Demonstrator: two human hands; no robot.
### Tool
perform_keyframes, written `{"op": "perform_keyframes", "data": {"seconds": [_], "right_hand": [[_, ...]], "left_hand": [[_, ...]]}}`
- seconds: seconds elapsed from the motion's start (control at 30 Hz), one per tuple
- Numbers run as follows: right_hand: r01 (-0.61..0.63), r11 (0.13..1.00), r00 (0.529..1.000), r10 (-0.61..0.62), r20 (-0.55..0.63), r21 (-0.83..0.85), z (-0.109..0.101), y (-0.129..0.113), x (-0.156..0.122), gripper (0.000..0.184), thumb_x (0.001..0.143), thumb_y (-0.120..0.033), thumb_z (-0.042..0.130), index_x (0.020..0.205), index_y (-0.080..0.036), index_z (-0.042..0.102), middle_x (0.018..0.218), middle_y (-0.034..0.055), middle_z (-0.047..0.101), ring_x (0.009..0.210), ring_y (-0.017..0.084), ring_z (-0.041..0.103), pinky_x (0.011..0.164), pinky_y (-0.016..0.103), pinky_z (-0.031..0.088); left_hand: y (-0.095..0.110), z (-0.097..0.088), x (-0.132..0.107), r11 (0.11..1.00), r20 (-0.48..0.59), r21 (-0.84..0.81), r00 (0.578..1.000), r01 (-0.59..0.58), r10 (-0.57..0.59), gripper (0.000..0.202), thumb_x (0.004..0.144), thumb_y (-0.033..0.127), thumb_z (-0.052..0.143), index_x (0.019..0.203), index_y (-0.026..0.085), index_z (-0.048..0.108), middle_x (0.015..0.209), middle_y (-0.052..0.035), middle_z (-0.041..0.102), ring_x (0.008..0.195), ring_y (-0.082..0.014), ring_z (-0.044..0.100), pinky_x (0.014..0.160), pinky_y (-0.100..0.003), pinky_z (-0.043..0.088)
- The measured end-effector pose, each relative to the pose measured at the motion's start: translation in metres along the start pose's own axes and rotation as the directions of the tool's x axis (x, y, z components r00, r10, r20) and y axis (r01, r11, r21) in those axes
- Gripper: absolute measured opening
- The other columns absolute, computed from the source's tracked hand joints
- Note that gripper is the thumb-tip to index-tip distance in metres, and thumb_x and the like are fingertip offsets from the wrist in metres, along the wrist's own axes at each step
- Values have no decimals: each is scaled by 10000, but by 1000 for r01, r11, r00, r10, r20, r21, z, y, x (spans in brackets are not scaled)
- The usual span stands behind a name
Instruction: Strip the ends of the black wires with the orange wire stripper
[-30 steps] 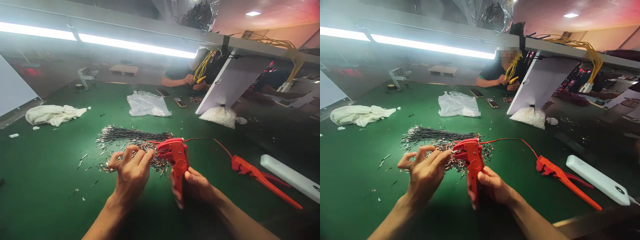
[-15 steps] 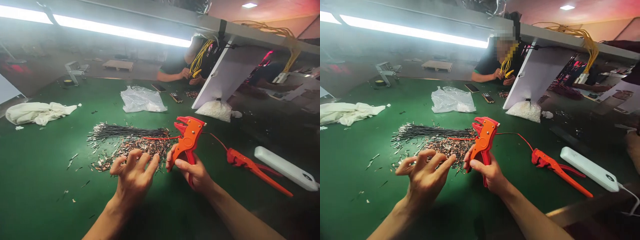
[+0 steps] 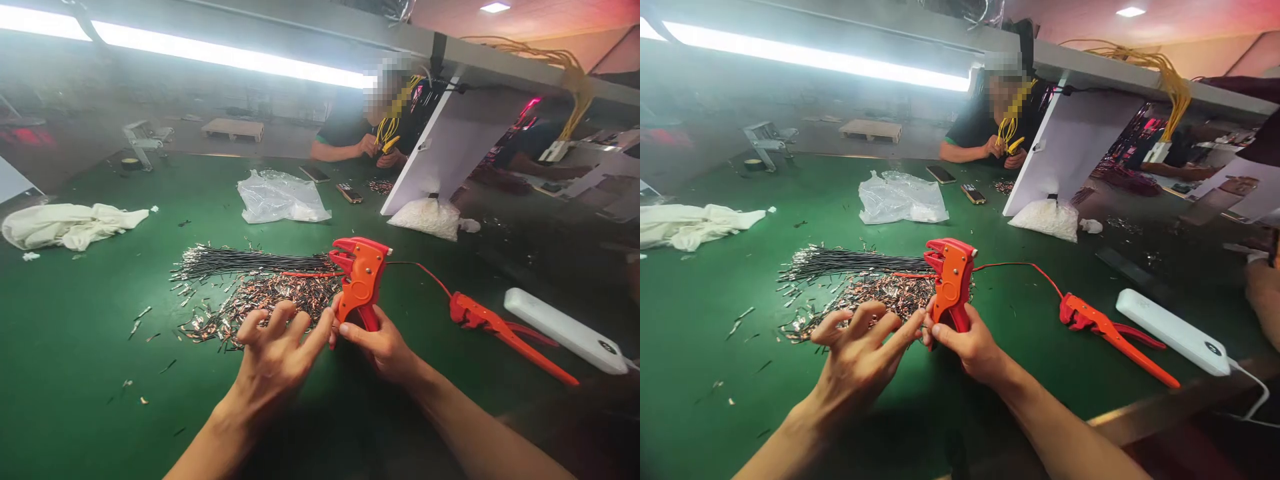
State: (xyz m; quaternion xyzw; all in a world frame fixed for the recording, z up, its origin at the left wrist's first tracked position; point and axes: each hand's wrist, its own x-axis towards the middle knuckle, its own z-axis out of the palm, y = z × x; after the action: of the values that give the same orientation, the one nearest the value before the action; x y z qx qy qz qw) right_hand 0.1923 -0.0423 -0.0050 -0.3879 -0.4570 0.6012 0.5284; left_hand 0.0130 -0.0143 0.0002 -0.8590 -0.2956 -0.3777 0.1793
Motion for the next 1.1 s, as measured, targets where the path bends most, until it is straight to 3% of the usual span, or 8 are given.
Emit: {"op": "perform_keyframes", "data": {"seconds": [0.2, 0.37, 0.87, 1.1], "right_hand": [[26, 990, 997, -35, -64, -137, 1, 3, 2, 175, 808, -288, 666, 931, -204, 574, 799, 2, 579, 706, 155, 556, 696, 300, 501], [34, 977, 993, -57, -105, -211, 5, 5, 3, 140, 787, -246, 644, 901, -208, 574, 785, 4, 580, 686, 155, 551, 669, 291, 502], [49, 940, 988, -94, -119, -338, 4, 9, 5, 126, 769, -220, 589, 888, -197, 555, 797, 12, 551, 719, 167, 533, 708, 314, 473], [64, 931, 976, -134, -174, -360, -12, 6, 10, 168, 783, -243, 597, 933, -192, 538, 777, 3, 536, 681, 161, 519, 672, 316, 452]], "left_hand": [[8, 2, -1, 999, 28, -22, 999, -38, 39, 227, 893, 66, 507, 1006, 175, 671, 618, 29, 591, 807, -182, 589, 847, -384, 254], [11, 3, 1, 1000, 38, -15, 999, -21, 22, 218, 909, 61, 470, 826, 179, 633, 585, 31, 548, 781, -178, 578, 830, -376, 254], [14, 4, 3, 1000, 11, 9, 1000, -30, 30, 251, 893, 34, 415, 811, 184, 599, 587, 41, 567, 860, -162, 600, 847, -374, 243], [-9, -1, 2, 975, -51, 121, 982, 186, -181, 226, 858, 0, 548, 820, 212, 619, 582, 75, 607, 823, -179, 605, 864, -409, 203]]}}
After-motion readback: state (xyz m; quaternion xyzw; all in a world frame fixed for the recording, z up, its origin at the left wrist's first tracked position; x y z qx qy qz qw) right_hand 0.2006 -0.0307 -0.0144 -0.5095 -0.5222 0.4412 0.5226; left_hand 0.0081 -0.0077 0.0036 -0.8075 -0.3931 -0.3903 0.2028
